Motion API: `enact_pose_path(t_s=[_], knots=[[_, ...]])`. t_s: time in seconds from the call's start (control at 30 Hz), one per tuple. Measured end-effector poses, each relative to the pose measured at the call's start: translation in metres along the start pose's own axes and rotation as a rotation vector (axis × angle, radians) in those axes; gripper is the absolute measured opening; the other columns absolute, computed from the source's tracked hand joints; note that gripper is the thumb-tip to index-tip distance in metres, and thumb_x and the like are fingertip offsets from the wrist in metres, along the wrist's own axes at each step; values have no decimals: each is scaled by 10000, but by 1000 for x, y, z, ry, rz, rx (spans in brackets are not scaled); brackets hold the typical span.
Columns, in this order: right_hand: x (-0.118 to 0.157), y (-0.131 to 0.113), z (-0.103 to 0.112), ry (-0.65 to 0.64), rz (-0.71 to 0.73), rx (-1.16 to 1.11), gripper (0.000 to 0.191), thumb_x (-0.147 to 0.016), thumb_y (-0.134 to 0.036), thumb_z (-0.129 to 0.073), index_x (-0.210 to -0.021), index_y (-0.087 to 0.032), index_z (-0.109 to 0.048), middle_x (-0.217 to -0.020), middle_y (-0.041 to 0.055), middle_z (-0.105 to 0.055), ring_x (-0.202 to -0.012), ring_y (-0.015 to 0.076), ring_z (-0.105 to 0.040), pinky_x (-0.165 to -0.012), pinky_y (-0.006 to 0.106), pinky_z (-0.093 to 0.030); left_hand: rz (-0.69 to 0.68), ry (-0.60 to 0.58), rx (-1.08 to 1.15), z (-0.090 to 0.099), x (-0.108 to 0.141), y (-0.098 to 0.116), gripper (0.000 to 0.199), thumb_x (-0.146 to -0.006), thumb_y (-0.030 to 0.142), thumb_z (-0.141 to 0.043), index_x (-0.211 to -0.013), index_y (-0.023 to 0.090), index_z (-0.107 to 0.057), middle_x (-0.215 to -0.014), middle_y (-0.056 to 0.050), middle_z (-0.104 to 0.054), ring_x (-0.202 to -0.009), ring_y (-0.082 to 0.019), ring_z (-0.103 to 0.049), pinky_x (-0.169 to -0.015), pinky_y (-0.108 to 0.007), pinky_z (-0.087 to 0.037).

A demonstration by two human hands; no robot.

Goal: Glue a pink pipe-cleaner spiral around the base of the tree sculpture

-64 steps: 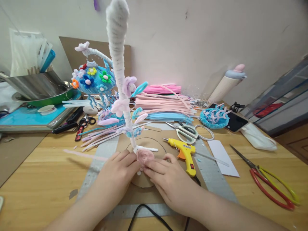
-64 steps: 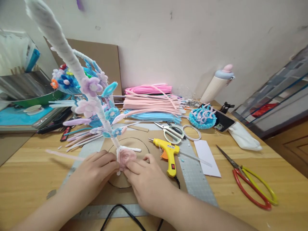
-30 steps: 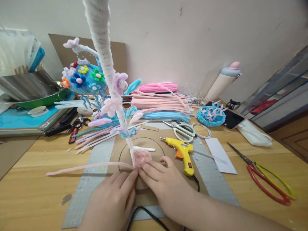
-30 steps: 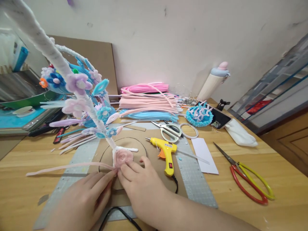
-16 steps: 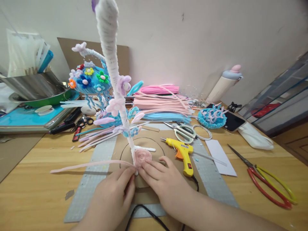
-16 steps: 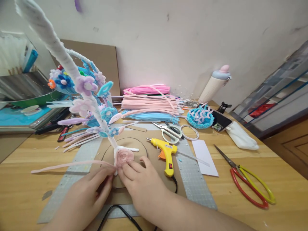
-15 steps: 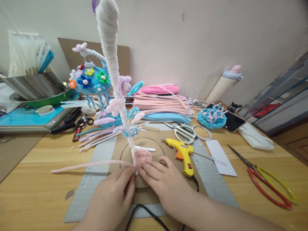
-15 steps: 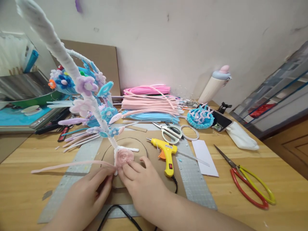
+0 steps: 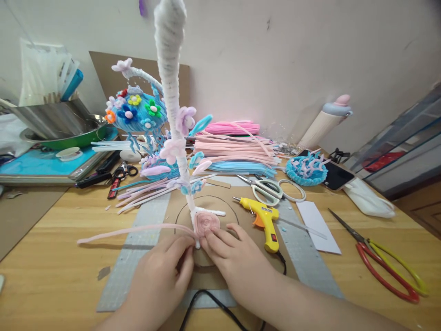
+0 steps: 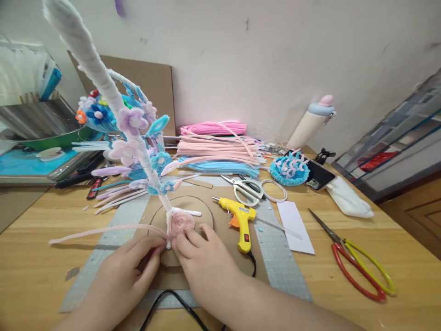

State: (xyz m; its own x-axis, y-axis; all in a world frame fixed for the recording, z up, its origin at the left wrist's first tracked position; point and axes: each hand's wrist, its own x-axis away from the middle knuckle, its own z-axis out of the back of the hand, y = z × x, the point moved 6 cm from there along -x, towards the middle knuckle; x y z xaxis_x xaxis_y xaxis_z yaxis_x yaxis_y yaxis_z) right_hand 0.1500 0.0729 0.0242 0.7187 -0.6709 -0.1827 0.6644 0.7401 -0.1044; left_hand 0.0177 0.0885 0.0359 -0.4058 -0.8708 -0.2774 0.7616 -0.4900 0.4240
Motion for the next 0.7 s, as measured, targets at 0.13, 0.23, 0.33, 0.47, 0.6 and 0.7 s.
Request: enact_pose_path(t_s=[0.13,0.23,0.33,0.47,0.6,0.7], knots=[[-1,0,-1,14,2,24,420,-905,-164,-521,-1316,-80,-483,-1221,120,-606,-1201,257,-444,-988,456,-310,-128,112,-55,10,-5,12,214,-870,118,-465,-972,222,-622,-973,-45,-646,-944,-209,-583,-848,-362,-446],[0,-3,0,36,16,56,413,-915,-157,-496,-1316,-56,-485,-1230,131,-601,-1225,268,-428,-979,440,-326,-84,180,-164,14,-6,11,222,-866,120,-493,-995,241,-628,-1038,-49,-638,-999,-235,-556,-855,-390,-407],[1,-5,1,61,30,73,426,-913,-158,-498,-1321,-39,-482,-1250,144,-589,-1248,278,-407,-984,431,-328,-63,208,-105,15,-3,10,138,-871,159,-507,-924,219,-620,-948,-49,-647,-933,-218,-571,-812,-360,-422],[3,-5,0,60,26,46,445,-889,-152,-517,-1319,-39,-488,-1243,150,-595,-1224,272,-436,-997,430,-337,68,75,74,3,-4,0,129,-878,240,-499,-798,206,-595,-795,-24,-631,-754,-177,-586,-679,-295,-457],[5,-2,2,68,3,-12,457,-888,-146,-487,-1338,-67,-480,-1277,145,-586,-1247,251,-436,-1066,425,-288,225,42,151,-2,-12,-15,104,-837,289,-558,-842,205,-619,-777,-22,-640,-720,-193,-583,-644,-315,-459],[7,1,7,96,-26,-96,511,-861,-154,-486,-1368,-93,-458,-1319,130,-564,-1269,244,-425,-1127,431,-214,219,86,253,-2,-20,-19,118,-807,304,-591,-789,201,-645,-788,-31,-666,-770,-203,-599,-702,-337,-479]])
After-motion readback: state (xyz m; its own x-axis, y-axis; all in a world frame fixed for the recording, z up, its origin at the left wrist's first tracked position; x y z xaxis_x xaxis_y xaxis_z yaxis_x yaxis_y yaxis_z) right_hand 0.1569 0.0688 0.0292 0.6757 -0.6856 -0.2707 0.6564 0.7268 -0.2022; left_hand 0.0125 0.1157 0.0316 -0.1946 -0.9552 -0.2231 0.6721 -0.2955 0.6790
